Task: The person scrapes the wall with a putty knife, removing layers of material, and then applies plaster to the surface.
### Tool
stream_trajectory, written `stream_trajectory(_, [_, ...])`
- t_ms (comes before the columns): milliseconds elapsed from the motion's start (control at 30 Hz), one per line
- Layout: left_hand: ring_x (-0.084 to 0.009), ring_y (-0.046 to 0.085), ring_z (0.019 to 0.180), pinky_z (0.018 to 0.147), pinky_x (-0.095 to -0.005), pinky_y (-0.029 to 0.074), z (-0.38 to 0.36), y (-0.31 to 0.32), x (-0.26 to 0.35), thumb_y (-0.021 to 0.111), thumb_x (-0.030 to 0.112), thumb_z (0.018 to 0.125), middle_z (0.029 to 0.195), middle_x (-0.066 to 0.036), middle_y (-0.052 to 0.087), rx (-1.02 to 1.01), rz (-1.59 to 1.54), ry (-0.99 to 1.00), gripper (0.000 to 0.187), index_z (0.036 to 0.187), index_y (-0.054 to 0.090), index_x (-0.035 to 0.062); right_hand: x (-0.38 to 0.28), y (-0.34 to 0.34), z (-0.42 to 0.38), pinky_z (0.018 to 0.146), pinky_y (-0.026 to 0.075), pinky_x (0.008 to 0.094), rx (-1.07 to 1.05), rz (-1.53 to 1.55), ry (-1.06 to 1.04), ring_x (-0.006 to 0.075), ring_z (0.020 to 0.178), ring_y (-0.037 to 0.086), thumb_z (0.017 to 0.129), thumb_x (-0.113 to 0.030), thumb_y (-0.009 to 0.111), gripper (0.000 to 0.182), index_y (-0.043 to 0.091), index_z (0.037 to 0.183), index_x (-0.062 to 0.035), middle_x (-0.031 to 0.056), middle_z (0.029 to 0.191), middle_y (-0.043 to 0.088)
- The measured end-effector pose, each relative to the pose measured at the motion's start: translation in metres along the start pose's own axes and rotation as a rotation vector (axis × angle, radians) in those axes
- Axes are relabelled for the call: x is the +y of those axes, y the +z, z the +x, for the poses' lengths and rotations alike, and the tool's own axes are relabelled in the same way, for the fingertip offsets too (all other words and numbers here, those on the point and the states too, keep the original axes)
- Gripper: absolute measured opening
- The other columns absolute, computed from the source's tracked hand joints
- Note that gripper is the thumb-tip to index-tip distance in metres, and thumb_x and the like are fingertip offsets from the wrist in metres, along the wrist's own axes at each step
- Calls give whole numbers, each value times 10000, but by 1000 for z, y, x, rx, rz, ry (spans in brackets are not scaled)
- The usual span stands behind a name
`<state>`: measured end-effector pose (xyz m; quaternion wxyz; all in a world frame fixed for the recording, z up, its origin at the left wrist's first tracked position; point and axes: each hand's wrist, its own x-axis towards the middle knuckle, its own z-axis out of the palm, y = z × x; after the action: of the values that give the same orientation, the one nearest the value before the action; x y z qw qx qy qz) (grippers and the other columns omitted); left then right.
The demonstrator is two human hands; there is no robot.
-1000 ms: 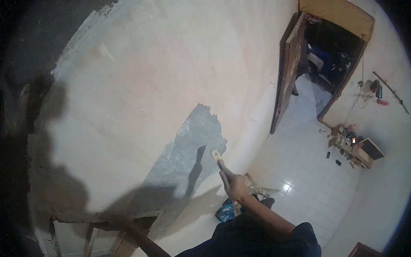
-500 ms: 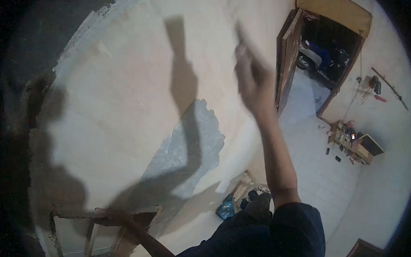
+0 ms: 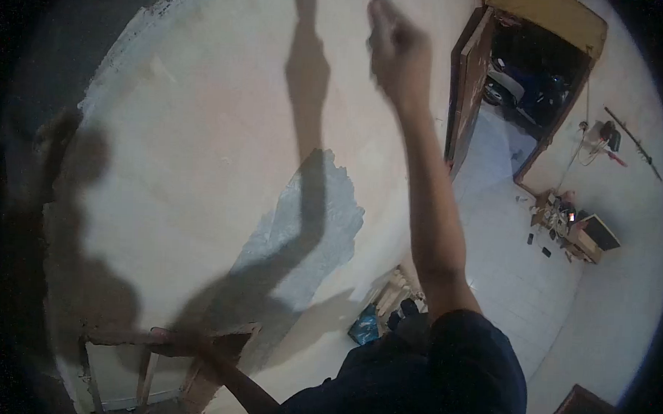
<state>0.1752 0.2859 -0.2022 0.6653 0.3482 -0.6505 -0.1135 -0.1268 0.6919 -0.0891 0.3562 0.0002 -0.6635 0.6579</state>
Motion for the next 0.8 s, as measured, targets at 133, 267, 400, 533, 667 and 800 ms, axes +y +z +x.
stream_trajectory(133, [-391, 451, 1140, 908, -449, 426, -2, 0, 9, 393, 538, 906, 1257, -315, 366, -32, -73, -70, 775, 1312, 257, -108, -46, -27, 19, 277, 259, 216, 78, 200, -257, 41, 302, 328, 933, -302, 510, 384, 497, 1294, -172, -31, 469, 426])
stream_trajectory(267, [-396, 445, 1148, 912, -458, 430, -1, -1, -8, 396, 521, 910, 1263, -312, 361, 3, 43, -79, 762, 1317, 245, -105, 72, -30, -86, 663, 467, 359, -329, -341, -290, 201, 718, 592, 909, -182, 525, 342, 534, 1219, -37, 195, 873, 643])
stream_trajectory(400, [-395, 439, 1150, 919, -457, 429, -2, -1, -8, 430, 466, 913, 1285, -312, 338, -27, -47, -129, 728, 1323, 229, -101, 187, -41, -350, 738, 479, 425, -877, -55, 223, 395, 809, 611, 884, -149, 539, 367, 513, 1245, -90, 285, 877, 573])
stream_trajectory(533, [-386, 381, 1214, 977, -457, 380, -1, 5, 13, 443, 460, 910, 1350, -299, 279, -62, 71, 20, 768, 1367, 163, -89, 145, -47, -329, 873, 426, 359, -935, -331, 301, 240, 972, 603, 928, -157, 487, 375, 469, 1287, -50, 224, 1092, 598])
stream_trajectory(667, [-386, 362, 1236, 991, -451, 368, -3, -1, 24, 432, 496, 903, 1364, -304, 259, -18, -22, -191, 800, 1373, 152, -87, 138, 26, -79, 355, 372, 281, -287, -206, 198, 76, 412, 457, 945, -313, 453, 362, 604, 1065, -6, 15, 557, 507])
stream_trajectory(800, [-385, 324, 1268, 1008, -445, 350, 4, 0, -6, 416, 511, 903, 1392, -312, 212, -83, -105, -87, 823, 1381, 121, -91, -14, 7, 24, 298, 294, 224, -144, 115, 1, 50, 338, 388, 932, -302, 499, 326, 553, 1133, -51, -21, 485, 435])
